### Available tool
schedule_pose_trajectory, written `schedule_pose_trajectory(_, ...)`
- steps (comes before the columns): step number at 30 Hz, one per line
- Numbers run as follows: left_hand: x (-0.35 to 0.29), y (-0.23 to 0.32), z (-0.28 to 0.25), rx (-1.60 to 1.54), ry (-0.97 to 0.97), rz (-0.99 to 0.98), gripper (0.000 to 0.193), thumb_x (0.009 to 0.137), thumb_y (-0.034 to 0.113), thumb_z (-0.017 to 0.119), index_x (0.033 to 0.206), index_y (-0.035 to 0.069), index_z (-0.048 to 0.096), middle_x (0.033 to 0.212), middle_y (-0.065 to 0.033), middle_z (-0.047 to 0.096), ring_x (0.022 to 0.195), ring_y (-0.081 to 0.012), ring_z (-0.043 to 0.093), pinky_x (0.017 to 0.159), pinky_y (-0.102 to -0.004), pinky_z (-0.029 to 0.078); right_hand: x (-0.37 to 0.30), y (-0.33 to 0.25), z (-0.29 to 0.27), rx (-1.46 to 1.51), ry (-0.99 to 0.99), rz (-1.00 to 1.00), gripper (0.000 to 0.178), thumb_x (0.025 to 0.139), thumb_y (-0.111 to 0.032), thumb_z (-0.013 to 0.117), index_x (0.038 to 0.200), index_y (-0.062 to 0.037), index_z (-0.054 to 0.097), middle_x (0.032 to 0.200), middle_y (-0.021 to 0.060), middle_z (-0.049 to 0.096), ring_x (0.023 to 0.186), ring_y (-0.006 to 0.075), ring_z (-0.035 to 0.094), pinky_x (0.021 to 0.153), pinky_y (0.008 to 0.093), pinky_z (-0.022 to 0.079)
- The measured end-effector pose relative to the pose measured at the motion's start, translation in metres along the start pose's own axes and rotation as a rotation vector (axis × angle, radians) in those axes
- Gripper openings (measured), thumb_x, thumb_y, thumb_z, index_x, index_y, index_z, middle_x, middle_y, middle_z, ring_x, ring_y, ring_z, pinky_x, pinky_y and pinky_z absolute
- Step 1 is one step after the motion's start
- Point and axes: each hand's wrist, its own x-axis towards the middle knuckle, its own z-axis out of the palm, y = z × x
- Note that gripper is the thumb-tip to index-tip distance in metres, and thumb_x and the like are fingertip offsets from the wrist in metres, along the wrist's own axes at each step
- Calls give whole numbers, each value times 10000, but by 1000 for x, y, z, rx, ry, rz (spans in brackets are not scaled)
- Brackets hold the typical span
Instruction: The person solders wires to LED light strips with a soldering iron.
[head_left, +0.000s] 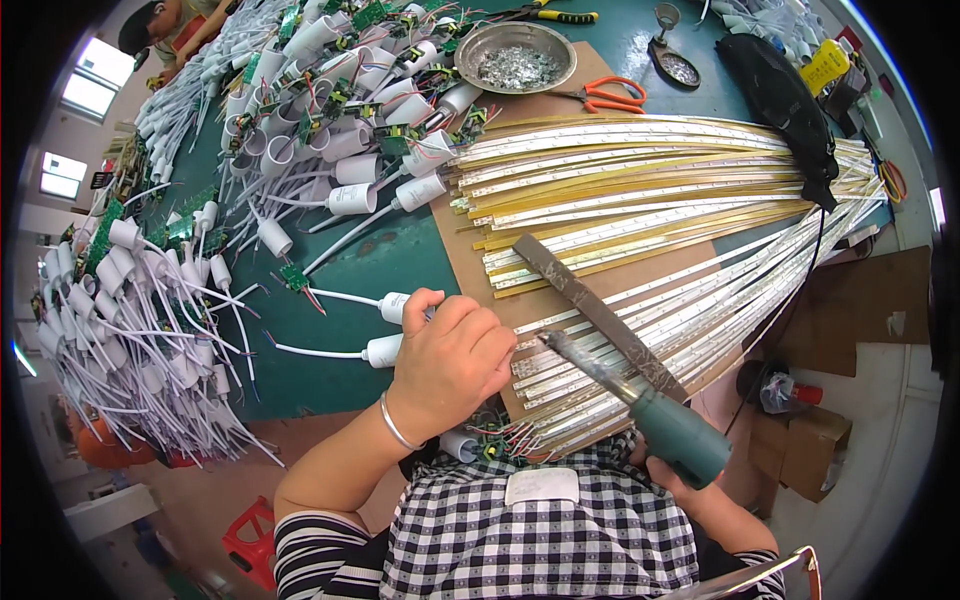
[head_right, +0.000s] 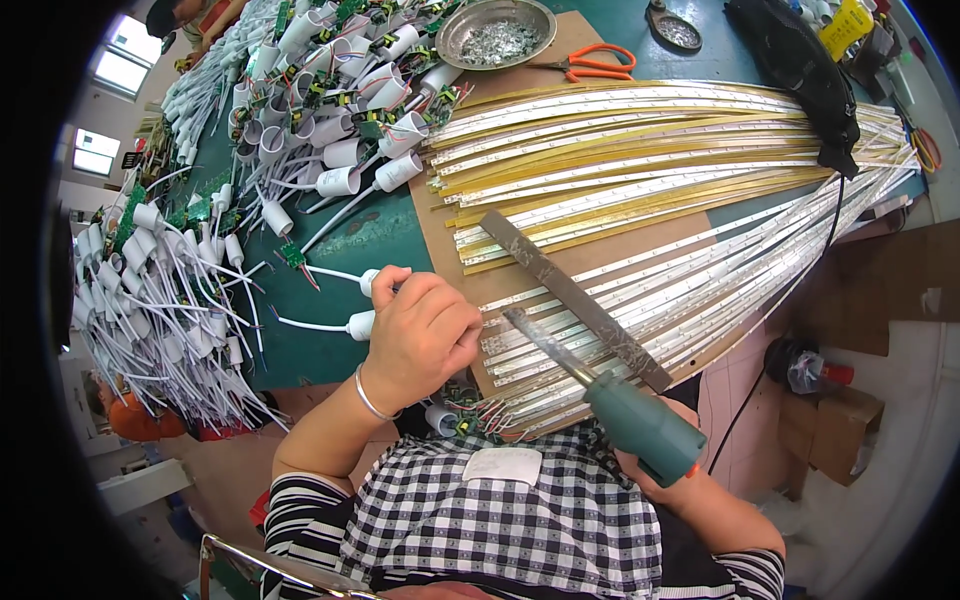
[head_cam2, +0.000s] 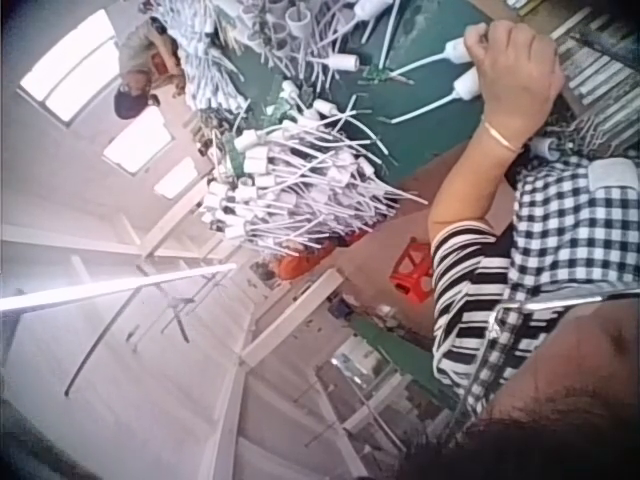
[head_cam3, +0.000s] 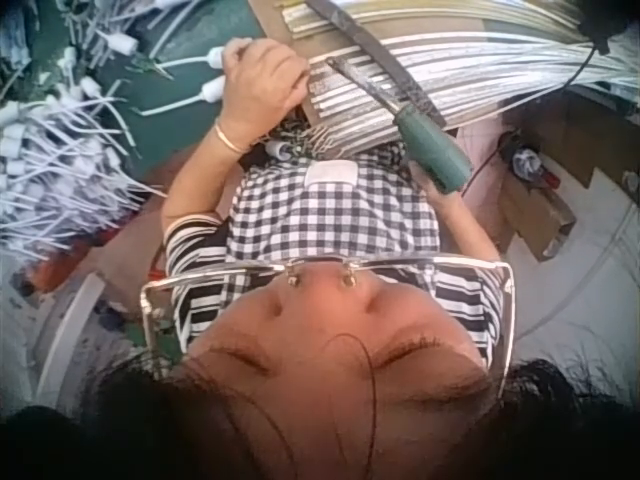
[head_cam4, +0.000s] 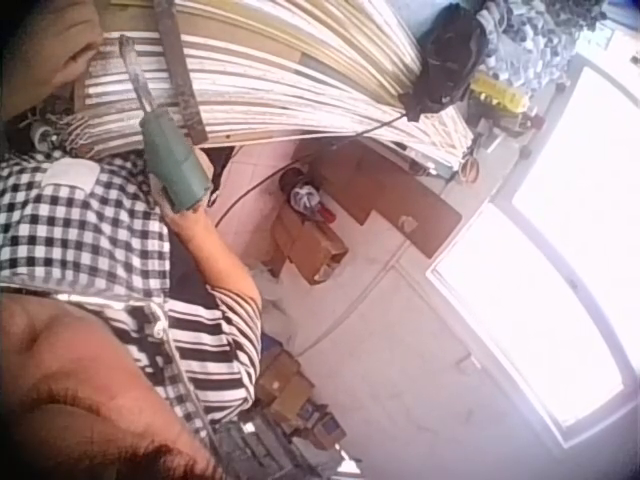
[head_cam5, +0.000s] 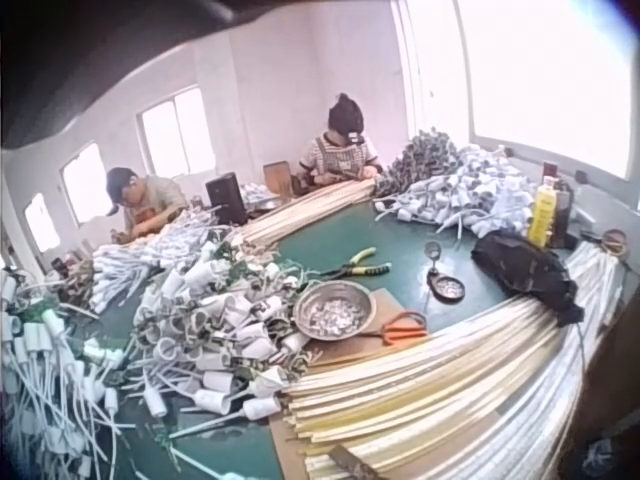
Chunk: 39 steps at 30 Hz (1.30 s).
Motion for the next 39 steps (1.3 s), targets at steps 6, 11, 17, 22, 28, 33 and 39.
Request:
schedule_pose_trajectory(6, 0, -1, -1, 17, -11, -2, 179, 646, 95, 720, 778, 148, 611, 814, 22, 579, 855, -191, 560, 871, -423, 335, 1, -5, 1, 213, 76, 23, 326, 814, -77, 597, 1125, 23, 592, 897, 83, 636, 666, 168, 669, 637, 270, 533)
schedule_pose_trajectory(11, -2, -2, -3, 12, -21, -15, 166, 662, 126, 723, 791, 151, 621, 830, 23, 578, 871, -187, 555, 865, -420, 336, -13, 24, -3, 107, 13, -11, 266, 820, -70, 586, 1065, 32, 603, 815, 97, 662, 690, 174, 661, 675, 300, 529)
schedule_pose_trajectory(17, -7, 5, -5, 45, -32, -15, 189, 672, 177, 746, 823, 163, 633, 889, 38, 547, 921, -168, 538, 873, -425, 317, -16, 18, 2, 311, 109, 76, 437, 882, -182, 615, 1213, 57, 458, 785, 129, 662, 723, 203, 648, 710, 327, 530)
schedule_pose_trajectory(22, 16, -14, -27, 88, 16, -12, 163, 732, 223, 721, 853, 161, 630, 908, 18, 557, 953, -174, 523, 881, -422, 333, -16, 19, 1, 315, 115, 72, 421, 867, -126, 584, 1226, 64, 470, 782, 120, 659, 730, 199, 641, 731, 321, 517)
schedule_pose_trajectory(28, 60, -95, -23, 393, 57, -175, 348, 736, 263, 739, 1026, 129, 600, 894, -22, 598, 889, -235, 565, 843, -373, 377, -15, 16, 1, 300, 90, 55, 417, 868, -114, 557, 1240, 57, 478, 784, 116, 656, 734, 193, 626, 746, 324, 500)
schedule_pose_trajectory(33, 47, -111, -38, 310, -82, -115, 410, 723, 266, 760, 1077, 143, 594, 906, -7, 603, 910, -222, 562, 857, -378, 369, -17, 23, 0, 359, 113, 61, 404, 871, -117, 542, 1232, 56, 489, 784, 121, 656, 732, 195, 623, 745, 329, 499)
schedule_pose_trajectory(39, 24, -98, -79, 271, -510, -147, 365, 732, 234, 750, 1061, 148, 621, 950, -14, 607, 1030, -216, 515, 927, -419, 302, -20, 35, -10, 261, 16, 48, 536, 931, -217, 548, 1370, 42, 382, 932, 149, 634, 760, 200, 618, 723, 303, 505)
